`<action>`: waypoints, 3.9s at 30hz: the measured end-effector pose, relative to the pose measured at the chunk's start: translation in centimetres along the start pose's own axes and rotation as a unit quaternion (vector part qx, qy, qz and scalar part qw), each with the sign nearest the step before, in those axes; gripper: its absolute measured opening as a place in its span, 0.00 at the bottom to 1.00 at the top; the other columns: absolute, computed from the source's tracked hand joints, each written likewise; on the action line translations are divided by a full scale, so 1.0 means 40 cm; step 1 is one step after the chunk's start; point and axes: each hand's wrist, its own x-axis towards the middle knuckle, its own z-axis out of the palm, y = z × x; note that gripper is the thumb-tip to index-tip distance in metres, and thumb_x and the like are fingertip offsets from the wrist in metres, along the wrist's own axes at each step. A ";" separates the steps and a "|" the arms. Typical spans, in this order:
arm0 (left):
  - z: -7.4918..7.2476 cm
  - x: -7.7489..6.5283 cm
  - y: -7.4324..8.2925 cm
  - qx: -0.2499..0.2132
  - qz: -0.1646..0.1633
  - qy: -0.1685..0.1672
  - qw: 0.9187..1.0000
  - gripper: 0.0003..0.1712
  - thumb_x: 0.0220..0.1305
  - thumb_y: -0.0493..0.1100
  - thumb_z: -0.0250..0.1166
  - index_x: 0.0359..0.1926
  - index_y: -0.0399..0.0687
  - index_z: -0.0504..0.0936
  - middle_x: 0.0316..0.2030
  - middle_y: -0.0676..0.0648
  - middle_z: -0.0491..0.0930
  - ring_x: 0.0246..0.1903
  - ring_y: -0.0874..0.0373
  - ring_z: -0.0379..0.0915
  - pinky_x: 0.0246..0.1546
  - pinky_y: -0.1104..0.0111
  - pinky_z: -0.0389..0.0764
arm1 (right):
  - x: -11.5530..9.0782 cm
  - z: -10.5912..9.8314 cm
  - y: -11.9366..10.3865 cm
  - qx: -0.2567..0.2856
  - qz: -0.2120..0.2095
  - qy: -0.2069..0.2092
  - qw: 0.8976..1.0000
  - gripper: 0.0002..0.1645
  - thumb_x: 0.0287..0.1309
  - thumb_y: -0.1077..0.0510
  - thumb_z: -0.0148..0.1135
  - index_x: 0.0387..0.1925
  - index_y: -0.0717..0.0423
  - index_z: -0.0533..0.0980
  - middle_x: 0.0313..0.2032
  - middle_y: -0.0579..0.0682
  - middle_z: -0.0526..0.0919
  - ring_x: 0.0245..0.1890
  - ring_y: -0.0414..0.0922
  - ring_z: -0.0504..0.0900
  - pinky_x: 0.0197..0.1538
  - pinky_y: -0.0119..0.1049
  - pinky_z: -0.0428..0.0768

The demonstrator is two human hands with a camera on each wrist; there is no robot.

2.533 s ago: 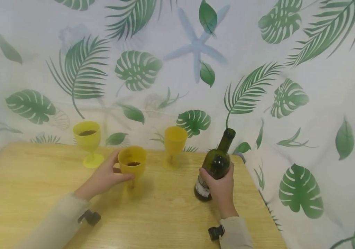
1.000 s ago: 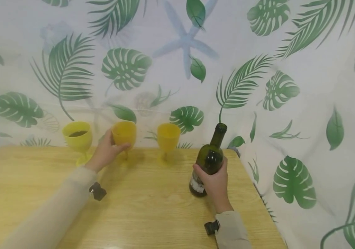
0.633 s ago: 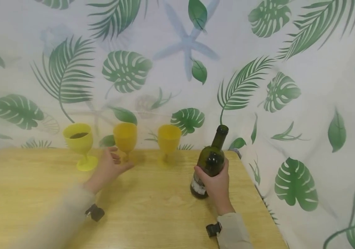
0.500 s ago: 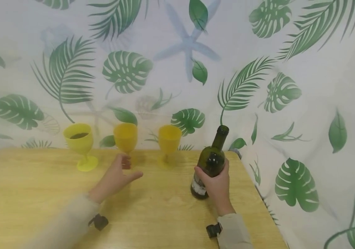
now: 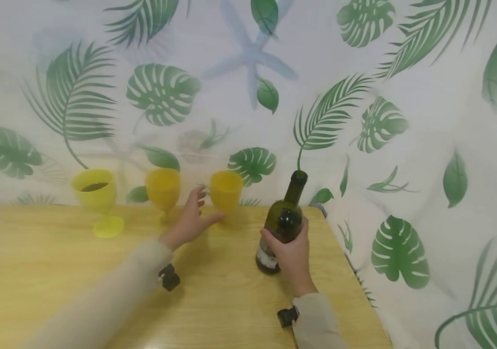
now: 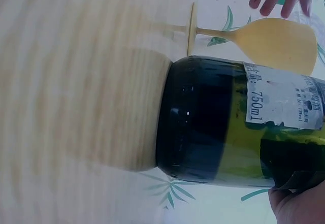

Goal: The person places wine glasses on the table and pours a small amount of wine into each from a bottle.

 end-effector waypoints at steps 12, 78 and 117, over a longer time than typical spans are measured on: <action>0.024 0.058 0.023 -0.014 -0.022 0.044 0.999 0.61 0.65 0.54 0.74 0.83 0.50 0.40 0.77 0.38 0.56 0.73 0.42 0.59 0.72 0.47 0.66 | -0.002 0.007 0.009 0.012 -0.001 0.000 1.000 0.56 0.54 0.52 0.80 0.76 0.52 0.55 0.65 0.56 0.71 0.63 0.54 0.71 0.67 0.54 0.69; -0.346 -0.270 -0.043 -0.005 0.066 -0.198 0.978 0.49 0.60 0.47 0.79 0.76 0.59 0.62 0.70 0.49 0.68 0.66 0.47 0.70 0.63 0.47 0.74 | -0.001 0.018 -0.002 0.008 0.014 0.010 1.000 0.57 0.55 0.54 0.79 0.76 0.49 0.53 0.65 0.55 0.70 0.64 0.51 0.70 0.69 0.53 0.67; -0.352 -0.282 -0.027 0.024 0.058 -0.178 0.982 0.56 0.56 0.51 0.81 0.79 0.61 0.57 0.69 0.52 0.68 0.65 0.49 0.69 0.64 0.48 0.73 | -0.041 0.062 -0.041 -0.006 -0.014 -0.106 0.994 0.53 0.59 0.61 0.75 0.77 0.51 0.53 0.64 0.52 0.71 0.61 0.44 0.72 0.67 0.47 0.69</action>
